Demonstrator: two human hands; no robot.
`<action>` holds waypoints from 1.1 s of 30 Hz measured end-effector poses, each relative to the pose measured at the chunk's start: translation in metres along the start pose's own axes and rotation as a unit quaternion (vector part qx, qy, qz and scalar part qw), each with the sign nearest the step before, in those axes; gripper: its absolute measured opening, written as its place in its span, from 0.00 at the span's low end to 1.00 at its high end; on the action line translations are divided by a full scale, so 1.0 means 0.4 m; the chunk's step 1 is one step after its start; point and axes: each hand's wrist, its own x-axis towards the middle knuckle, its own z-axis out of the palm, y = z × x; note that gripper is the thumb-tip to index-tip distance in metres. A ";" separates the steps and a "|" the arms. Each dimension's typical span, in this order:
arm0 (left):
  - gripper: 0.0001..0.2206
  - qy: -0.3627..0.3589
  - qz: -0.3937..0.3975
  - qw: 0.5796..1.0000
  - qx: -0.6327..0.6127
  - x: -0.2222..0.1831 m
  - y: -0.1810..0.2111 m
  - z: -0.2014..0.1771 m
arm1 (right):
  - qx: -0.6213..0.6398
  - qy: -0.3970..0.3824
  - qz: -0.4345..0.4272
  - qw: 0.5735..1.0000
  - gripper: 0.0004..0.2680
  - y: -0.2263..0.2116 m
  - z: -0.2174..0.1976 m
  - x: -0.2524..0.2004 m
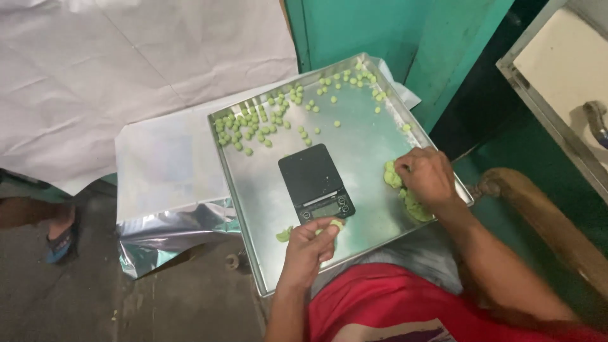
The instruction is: Pinching off pieces of green dough, weighing them on a digital scale for consistency, and rolling them into small balls.
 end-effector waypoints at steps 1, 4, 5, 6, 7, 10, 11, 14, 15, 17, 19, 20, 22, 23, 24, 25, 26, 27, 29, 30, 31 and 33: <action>0.10 0.021 -0.015 1.000 -0.008 -0.005 -0.002 0.009 | -0.015 -0.016 0.014 1.000 0.03 0.009 0.012 -0.011; 0.10 0.039 -0.024 0.999 -0.005 -0.005 -0.002 0.018 | -0.038 -0.030 0.028 0.998 0.06 -0.006 -0.011 -0.008; 0.10 0.051 -0.023 0.998 0.013 -0.027 -0.005 0.007 | -0.031 -0.036 0.029 0.998 0.08 -0.036 -0.015 -0.022; 0.10 0.052 -0.031 0.998 0.010 -0.027 -0.001 0.012 | -0.032 -0.043 0.033 0.998 0.08 -0.039 -0.047 -0.020; 0.15 0.098 -0.019 0.991 0.090 -0.029 0.012 0.013 | -0.020 -0.147 0.129 0.980 0.09 -0.048 -0.068 0.001; 0.17 0.140 0.055 0.966 0.209 0.025 0.100 0.053 | 0.019 -0.195 0.247 0.949 0.14 -0.071 -0.137 0.100; 0.14 0.178 0.039 0.954 0.236 -0.041 0.077 0.063 | 0.062 -0.229 0.282 0.930 0.13 -0.104 -0.136 0.029; 0.11 0.136 0.183 0.927 0.297 0.017 0.085 0.077 | 0.186 -0.064 0.182 0.963 0.09 -0.123 -0.174 0.014; 0.11 0.139 0.180 0.928 0.296 0.017 0.089 0.088 | 0.186 -0.068 0.181 0.963 0.09 -0.182 -0.198 0.013; 0.11 0.119 0.287 0.865 0.394 0.016 0.096 0.115 | 0.438 -0.123 0.207 0.866 0.10 -0.299 -0.252 0.007; 0.11 0.129 0.322 0.832 0.433 0.011 0.081 0.132 | 0.501 -0.144 0.228 0.823 0.10 -0.320 -0.178 -0.036; 0.10 0.136 0.360 0.793 0.472 0.007 0.076 0.138 | 0.560 -0.160 0.247 0.775 0.09 -0.333 -0.142 -0.056; 0.11 0.144 0.365 0.789 0.473 0.001 0.044 0.115 | 0.573 -0.155 0.274 0.757 0.10 -0.362 -0.150 -0.063; 0.11 0.148 0.375 0.784 0.472 0.000 0.029 0.102 | 0.583 -0.144 0.300 0.741 0.10 -0.376 -0.154 -0.063; 0.11 0.152 0.373 0.785 0.471 -0.009 0.035 0.100 | 0.582 -0.149 0.300 0.741 0.10 -0.379 -0.144 -0.067; 0.15 0.116 0.341 0.809 0.465 -0.022 0.047 0.097 | 0.591 -0.135 0.323 0.727 0.10 -0.387 -0.134 -0.069; 0.18 0.080 0.308 0.831 0.456 -0.037 0.060 0.096 | 0.599 -0.121 0.345 0.712 0.10 -0.395 -0.127 -0.070; 0.18 0.080 0.321 0.828 0.453 -0.020 0.054 0.081 | 0.598 -0.116 0.335 0.719 0.10 -0.398 -0.148 -0.047; 0.25 0.112 0.090 0.988 0.059 -0.020 0.012 0.050 | 0.562 -0.073 0.337 0.752 0.08 -0.412 -0.189 -0.045; 0.25 0.115 0.085 0.988 0.056 -0.019 0.027 0.057 | 0.560 -0.077 0.341 0.751 0.08 -0.419 -0.199 -0.044; 0.23 0.114 0.069 0.991 -0.022 -0.017 0.049 0.062 | 0.566 -0.072 0.319 0.757 0.09 -0.428 -0.207 -0.034; 0.21 0.112 0.058 0.987 -0.100 -0.007 0.068 0.054 | 0.572 -0.065 0.293 0.763 0.10 -0.434 -0.211 -0.026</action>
